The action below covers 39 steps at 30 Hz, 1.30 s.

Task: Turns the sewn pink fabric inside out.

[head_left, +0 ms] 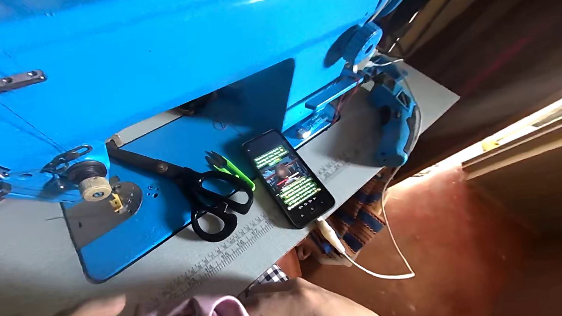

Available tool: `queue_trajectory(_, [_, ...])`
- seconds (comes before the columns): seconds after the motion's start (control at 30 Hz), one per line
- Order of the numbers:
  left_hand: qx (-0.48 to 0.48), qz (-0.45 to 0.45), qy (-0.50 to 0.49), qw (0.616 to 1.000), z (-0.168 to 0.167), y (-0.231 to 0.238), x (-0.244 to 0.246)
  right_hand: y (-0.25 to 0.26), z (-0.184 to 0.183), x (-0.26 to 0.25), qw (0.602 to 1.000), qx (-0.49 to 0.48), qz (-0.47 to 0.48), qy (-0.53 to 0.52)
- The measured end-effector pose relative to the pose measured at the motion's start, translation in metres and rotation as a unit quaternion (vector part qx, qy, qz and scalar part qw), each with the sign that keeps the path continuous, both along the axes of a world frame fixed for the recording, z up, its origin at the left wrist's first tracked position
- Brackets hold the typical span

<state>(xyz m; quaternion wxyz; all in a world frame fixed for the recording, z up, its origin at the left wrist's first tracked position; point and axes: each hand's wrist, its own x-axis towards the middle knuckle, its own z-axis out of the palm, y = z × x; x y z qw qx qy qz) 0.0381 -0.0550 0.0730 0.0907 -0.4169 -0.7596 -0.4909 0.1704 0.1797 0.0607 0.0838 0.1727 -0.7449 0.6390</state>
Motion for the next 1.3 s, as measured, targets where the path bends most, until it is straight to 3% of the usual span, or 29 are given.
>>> queue_trajectory(0.1, [0.000,0.056,0.039,0.998,0.0036,-0.0004,0.0068,0.0012,-0.0013,-0.0006,1.000,-0.016,0.000,-0.003])
queue_trajectory(0.43, [-0.018,0.028,0.038,0.999,0.0012,-0.0007,0.0027,0.0027,-0.0043,0.0012,0.999,-0.036,-0.012,0.006])
queue_trajectory(0.7, [0.041,-0.003,-0.074,0.996,0.0029,0.0052,0.0033,0.0022,-0.0043,-0.0016,1.000,-0.022,-0.019,0.010])
queue_trajectory(1.3, [0.029,0.012,-0.034,0.999,-0.0005,0.0017,0.0036,-0.0031,-0.0046,-0.0020,0.998,0.027,-0.058,0.011])
